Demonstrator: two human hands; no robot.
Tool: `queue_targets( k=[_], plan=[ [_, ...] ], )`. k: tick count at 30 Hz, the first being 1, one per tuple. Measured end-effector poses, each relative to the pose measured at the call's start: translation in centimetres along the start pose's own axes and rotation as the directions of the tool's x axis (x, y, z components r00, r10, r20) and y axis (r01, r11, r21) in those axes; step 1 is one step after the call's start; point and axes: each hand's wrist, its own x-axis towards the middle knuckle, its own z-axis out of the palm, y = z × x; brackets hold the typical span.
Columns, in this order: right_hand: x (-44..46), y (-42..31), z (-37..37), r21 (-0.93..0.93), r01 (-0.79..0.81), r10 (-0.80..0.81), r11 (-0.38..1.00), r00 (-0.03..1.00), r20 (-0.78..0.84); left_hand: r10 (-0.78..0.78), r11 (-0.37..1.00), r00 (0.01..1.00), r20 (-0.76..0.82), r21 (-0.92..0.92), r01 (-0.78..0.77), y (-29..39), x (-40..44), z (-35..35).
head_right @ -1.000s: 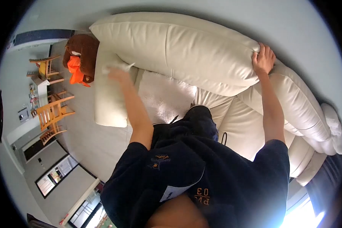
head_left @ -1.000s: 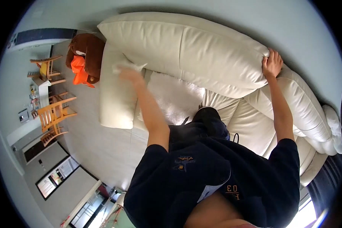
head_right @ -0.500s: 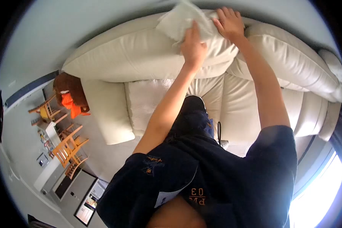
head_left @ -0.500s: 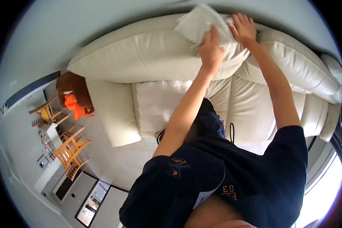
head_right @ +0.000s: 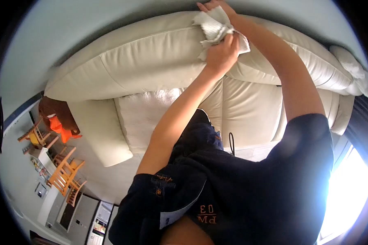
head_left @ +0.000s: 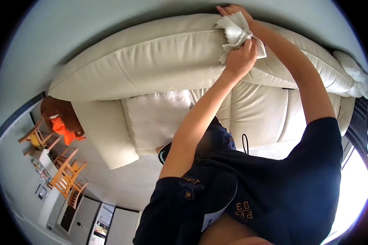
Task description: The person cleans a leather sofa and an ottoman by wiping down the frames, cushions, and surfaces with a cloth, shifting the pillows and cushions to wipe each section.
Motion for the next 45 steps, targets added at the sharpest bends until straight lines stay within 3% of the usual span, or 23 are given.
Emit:
queue_targets(
  k=[2,4,6,9,12,13,14,16,18,19,20,21,22,23,24,26,28,31,32,33,36,39,45],
  plan=[
    [0.2,0.6,0.9,0.073,0.02,-0.015,0.997,0.998,-0.061,0.029,0.999,1.0,-0.006,-0.038,-0.029,0.6,-0.3,-0.2],
    [1.9,-0.3,-1.6,0.075,-0.386,0.31,0.92,0.829,0.466,0.137,0.982,0.989,0.052,-0.137,-0.129,0.2,-2.1,-1.5],
    [1.0,-1.3,-3.4,-0.025,-0.237,0.235,0.971,0.934,0.269,0.183,0.941,0.954,0.237,-0.324,-0.099,-0.3,-5.6,-2.3],
    [1.1,-1.3,-3.3,-0.115,-0.247,0.269,0.962,0.93,0.25,0.145,0.899,0.887,0.438,-0.434,0.068,-2.8,-14.4,-2.8],
    [0.8,0.2,-5.3,-0.128,-0.138,0.174,0.982,0.924,0.339,-0.247,0.818,0.858,0.451,-0.378,0.434,-7.3,-27.3,-5.1],
    [0.2,1.4,-5.5,-0.117,-0.112,0.142,0.987,0.945,0.295,-0.358,0.651,0.626,0.693,-0.296,0.699,-10.1,-30.9,-8.9],
    [1.1,1.5,-6.2,0.176,-0.502,0.437,0.847,0.845,0.308,-0.576,0.541,0.555,0.6,-0.23,0.809,-11.6,-37.3,-10.6],
    [4.0,2.2,-7.6,0.279,-0.655,0.427,0.702,0.701,0.571,-0.764,0.402,0.419,0.491,-0.146,0.904,-14.6,-51.4,-14.6],
    [8.8,-2.5,-8.2,0.401,-0.608,0.343,0.685,0.755,0.559,-0.77,0.42,0.356,0.53,0.002,0.907,-17.8,-66.3,-19.3],
    [12.0,-5.1,-8.6,0.52,-0.579,0.293,0.628,0.795,0.532,-0.869,0.315,0.363,0.337,-0.192,0.93,-17.0,-69.5,-24.6],
    [16.0,-8.9,-8.8,0.564,-0.423,0.2,0.709,0.888,0.415,-0.974,-0.203,-0.102,0.201,-0.581,0.788,-16.1,-73.0,-27.5],
    [20.3,-14.0,-9.3,0.59,-0.26,0.101,0.764,0.952,0.288,-0.796,-0.604,-0.594,0.115,-0.084,0.793,-18.0,-77.1,-30.7],
    [24.8,-19.2,-10.2,0.557,-0.286,0.144,0.78,0.948,0.285,-0.703,-0.503,-0.682,-0.204,-0.534,0.679,-17.4,-80.8,-32.0],
    [28.8,-21.3,-6.9,0.511,-0.076,0.015,0.856,0.993,0.121,-0.651,-0.251,-0.606,-0.457,-0.624,0.74,-16.9,-76.1,-36.0],
    [32.7,-27.3,-10.5,0.583,-0.099,0.058,0.806,0.994,0.089,-0.512,-0.313,-0.595,-0.619,-0.511,0.801,-18.6,-76.0,-38.2],
    [40.6,-30.0,-4.9,0.055,0.248,-0.242,0.967,0.965,-0.097,-0.439,-0.257,-0.582,-0.684,-0.525,0.811,-22.4,-74.1,-40.3],
    [43.0,-36.9,-9.9,0.152,-0.091,0.092,0.984,0.996,0.001,-0.522,-0.373,-0.708,-0.476,-0.619,0.691,-27.0,-65.4,-43.6],
    [44.4,-41.6,-12.9,0.13,-0.386,0.377,0.913,0.922,0.086,-0.595,-0.33,-0.667,-0.449,-0.621,0.712,-37.8,-63.5,-38.5],
    [44.5,-41.3,-11.3,0.054,-0.353,0.352,0.934,0.935,0.038,-0.68,-0.21,-0.462,-0.57,-0.451,0.867,-42.1,-63.6,-35.0],
    [44.7,-40.8,-9.3,-0.026,-0.325,0.325,0.945,0.946,-0.01,-0.759,-0.047,-0.47,-0.452,-0.681,0.731,-43.0,-54.9,-37.4],
    [45.6,-39.1,-5.8,-0.04,-0.31,0.281,0.95,0.904,-0.322,-0.818,0.306,-0.009,-0.575,-0.449,0.84,-49.3,-42.8,-35.8],
    [44.9,-38.5,-4.7,0.002,-0.329,0.312,0.944,0.894,-0.321,-0.949,0.214,-0.041,-0.312,-0.733,0.646,-52.7,-33.3,-33.5],
    [45.5,-39.4,-6.5,0.129,-0.412,0.432,0.902,0.86,-0.273,-0.8,0.517,0.101,-0.592,-0.594,0.616,-49.3,-26.6,-30.0]
  ],
)
